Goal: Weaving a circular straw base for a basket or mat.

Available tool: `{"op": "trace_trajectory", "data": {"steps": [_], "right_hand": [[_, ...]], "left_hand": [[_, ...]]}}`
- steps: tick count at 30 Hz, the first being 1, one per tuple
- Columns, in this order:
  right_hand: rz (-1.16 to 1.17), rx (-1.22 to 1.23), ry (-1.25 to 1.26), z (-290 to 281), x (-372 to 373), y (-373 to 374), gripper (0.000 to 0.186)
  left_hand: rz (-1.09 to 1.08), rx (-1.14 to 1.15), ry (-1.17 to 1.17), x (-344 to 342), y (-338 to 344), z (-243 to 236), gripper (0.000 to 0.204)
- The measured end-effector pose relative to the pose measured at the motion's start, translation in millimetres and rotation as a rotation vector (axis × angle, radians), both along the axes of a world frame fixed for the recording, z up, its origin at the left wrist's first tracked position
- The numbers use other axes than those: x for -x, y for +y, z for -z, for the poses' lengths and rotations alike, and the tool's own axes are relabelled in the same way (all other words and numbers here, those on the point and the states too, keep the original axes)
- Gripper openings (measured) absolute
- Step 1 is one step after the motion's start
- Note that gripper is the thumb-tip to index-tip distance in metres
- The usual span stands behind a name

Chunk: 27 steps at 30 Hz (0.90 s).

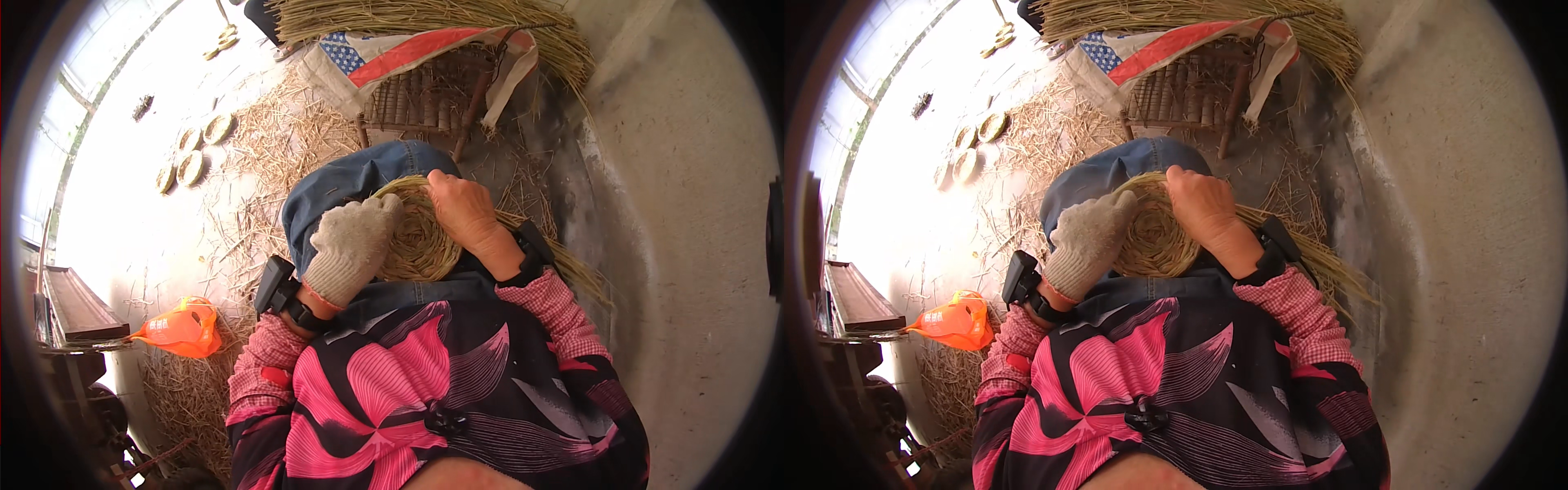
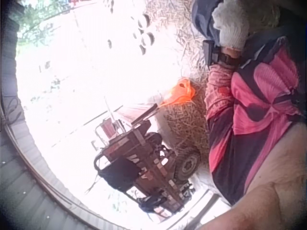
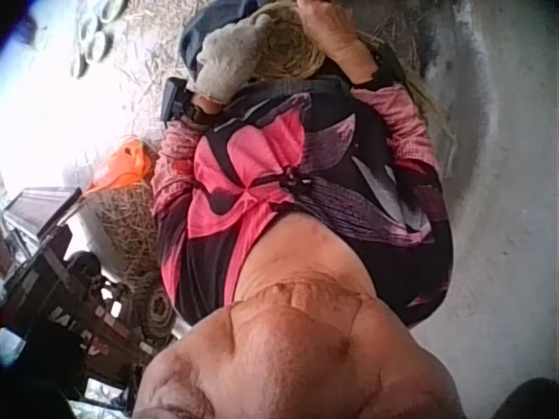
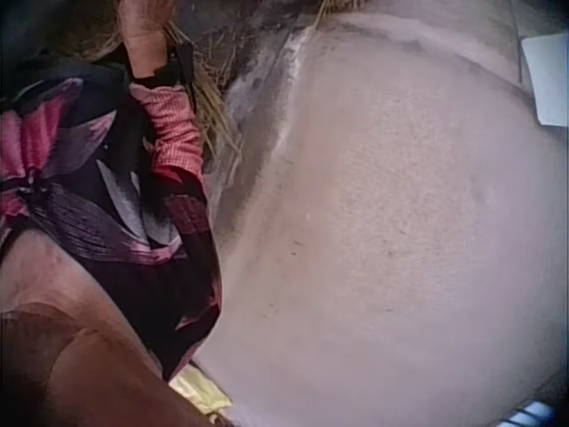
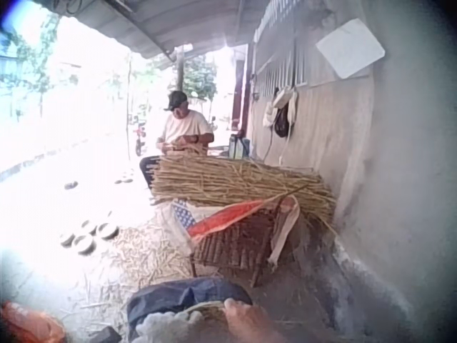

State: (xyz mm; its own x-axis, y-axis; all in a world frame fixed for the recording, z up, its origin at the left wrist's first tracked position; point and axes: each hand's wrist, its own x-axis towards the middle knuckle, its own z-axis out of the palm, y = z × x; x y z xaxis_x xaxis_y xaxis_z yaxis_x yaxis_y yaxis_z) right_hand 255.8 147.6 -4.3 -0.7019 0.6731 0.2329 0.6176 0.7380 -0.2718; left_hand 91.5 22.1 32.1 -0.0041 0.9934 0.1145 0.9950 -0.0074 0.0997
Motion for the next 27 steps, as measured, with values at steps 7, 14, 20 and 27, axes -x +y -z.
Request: {"op": "trace_trajectory", "data": {"steps": [7, 14, 20, 27], "right_hand": [[0.030, -0.025, -0.026, 2, 2, -4, 0.019], [0.072, -0.066, 0.007, 2, 2, -2, 0.018], [0.010, -0.109, 0.088, 6, 8, -10, 0.017], [0.074, -0.210, 0.138, -2, -13, 9, 0.013]], "left_hand": [[-0.058, 0.042, 0.094, -23, 8, -6, 0.016], [-0.037, -0.046, 0.060, -24, 15, 12, 0.016], [-0.020, -0.143, 0.111, -27, 21, 7, 0.014], [0.021, -0.106, 0.078, -13, -6, -11, 0.011]]}}
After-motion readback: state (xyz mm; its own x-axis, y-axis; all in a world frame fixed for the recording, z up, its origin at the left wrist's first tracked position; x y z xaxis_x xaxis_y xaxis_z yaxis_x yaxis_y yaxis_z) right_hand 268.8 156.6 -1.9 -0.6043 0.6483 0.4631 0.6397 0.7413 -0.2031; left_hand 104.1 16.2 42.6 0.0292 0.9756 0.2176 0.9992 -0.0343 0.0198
